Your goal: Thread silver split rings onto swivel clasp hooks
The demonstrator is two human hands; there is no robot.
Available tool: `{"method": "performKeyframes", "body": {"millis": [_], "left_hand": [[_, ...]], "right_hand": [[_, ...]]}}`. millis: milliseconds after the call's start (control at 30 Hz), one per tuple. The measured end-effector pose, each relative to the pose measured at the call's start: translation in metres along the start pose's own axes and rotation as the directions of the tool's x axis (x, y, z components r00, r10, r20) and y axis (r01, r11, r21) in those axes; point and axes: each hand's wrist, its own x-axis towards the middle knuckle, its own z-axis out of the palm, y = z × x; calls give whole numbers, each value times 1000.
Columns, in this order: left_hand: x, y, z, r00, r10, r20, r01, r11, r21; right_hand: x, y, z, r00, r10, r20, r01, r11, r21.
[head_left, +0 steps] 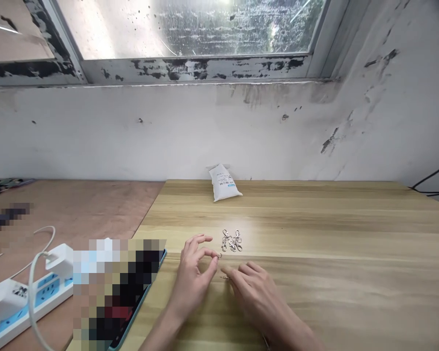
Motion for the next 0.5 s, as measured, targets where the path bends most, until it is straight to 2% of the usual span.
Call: {"method": "performKeyframes", "body": {"millis": [100, 167, 233, 367, 500], "left_hand": [[7, -9, -18, 990, 122, 69, -130, 985, 110], [9, -13, -29, 965, 210, 160, -237, 955, 178], [9, -16, -38, 940, 230, 251, -286, 933, 217], [6, -19, -43, 924, 193, 329, -274, 936, 222], [13, -15, -29, 948, 148, 283, -215, 951, 224]], "right_hand": [[-3, 6, -6, 998, 22, 53, -27, 996, 80], [-4, 9, -12, 994, 23, 105, -36, 992, 123], [-4, 9, -18, 986, 33, 165, -61, 985, 164], [-2, 8, -29, 952, 96, 290, -169, 957, 235], [-4, 14, -30, 950, 168, 263, -231, 946, 229]]}}
